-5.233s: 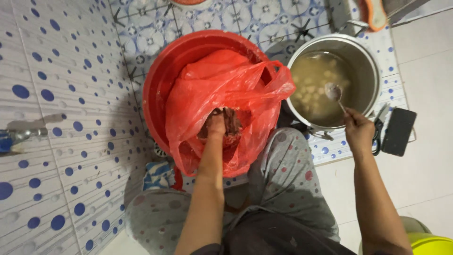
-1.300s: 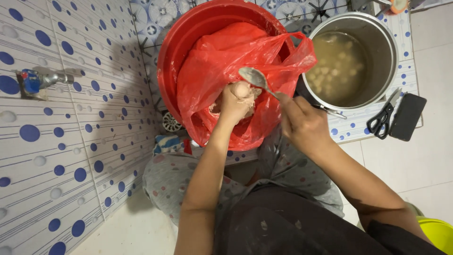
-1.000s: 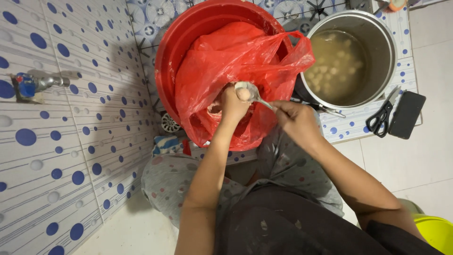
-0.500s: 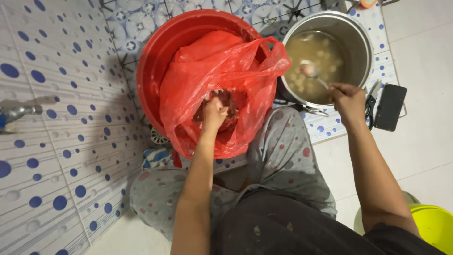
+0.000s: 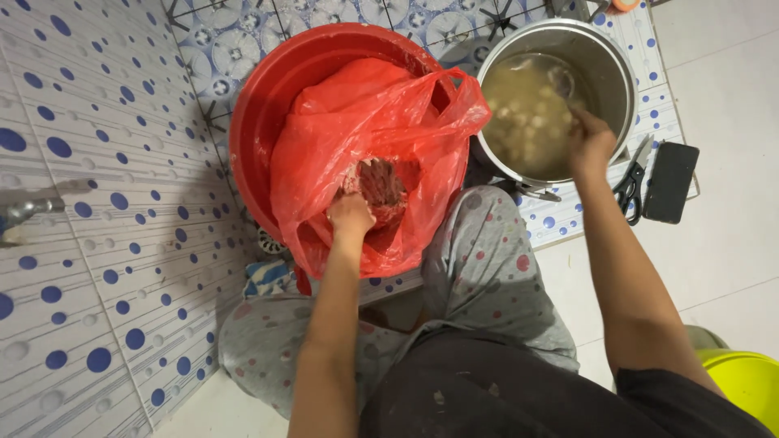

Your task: Making meatballs by scooping meat mixture from a plastic bag into a pot of boiling water using a spoon.

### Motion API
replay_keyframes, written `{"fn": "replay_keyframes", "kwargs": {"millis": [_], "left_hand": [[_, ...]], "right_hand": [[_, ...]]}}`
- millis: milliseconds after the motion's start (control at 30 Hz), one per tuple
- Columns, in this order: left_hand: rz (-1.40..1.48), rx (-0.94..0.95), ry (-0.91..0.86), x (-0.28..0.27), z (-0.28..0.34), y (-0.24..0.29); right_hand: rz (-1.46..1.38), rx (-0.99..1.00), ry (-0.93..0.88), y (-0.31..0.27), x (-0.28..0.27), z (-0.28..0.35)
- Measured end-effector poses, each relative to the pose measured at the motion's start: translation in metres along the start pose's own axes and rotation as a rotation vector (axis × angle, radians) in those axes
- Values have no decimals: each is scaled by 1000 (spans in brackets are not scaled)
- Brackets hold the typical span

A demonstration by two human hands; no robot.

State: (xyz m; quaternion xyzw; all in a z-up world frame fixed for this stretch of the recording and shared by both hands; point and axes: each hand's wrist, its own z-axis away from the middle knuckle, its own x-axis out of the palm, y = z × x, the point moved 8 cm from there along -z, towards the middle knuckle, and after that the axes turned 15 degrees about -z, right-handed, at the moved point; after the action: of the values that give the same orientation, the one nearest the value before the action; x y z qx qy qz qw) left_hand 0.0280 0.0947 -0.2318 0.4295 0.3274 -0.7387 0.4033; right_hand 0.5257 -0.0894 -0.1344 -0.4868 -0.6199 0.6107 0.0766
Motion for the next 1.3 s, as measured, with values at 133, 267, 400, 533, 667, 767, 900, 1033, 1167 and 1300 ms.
{"fn": "replay_keyframes", "kwargs": {"millis": [133,267,400,533,667,767,900,1033,1167,1300], "left_hand": [[213,73,-56,-60,23,-8],[1446,140,-301,-111,66,6],[1661,305,-181,-144,89,-14],[2081,442,-208,-125,69,-29],[2322,332,-177,-194,116,-19],[2279,122,-413,-195,142,-5],[2156,96,-761,-116,122,36],[1561,92,359,-146,104,-10],[1833,178,86,-177,124,-3],[1626,278,312,-201,147,-16]], "right_hand": [[-84,74,40,-73,-41,31],[-379,229,44,-117,-49,84],[-546,252,41,-113,-27,125],[-595,305,13,-131,7,158],[-634,296,6,-154,40,180],[-644,218,25,-161,54,186],[-647,171,52,-151,65,188],[-705,181,95,-140,67,185],[-775,184,123,-138,67,185],[-801,186,130,-139,67,185]]}}
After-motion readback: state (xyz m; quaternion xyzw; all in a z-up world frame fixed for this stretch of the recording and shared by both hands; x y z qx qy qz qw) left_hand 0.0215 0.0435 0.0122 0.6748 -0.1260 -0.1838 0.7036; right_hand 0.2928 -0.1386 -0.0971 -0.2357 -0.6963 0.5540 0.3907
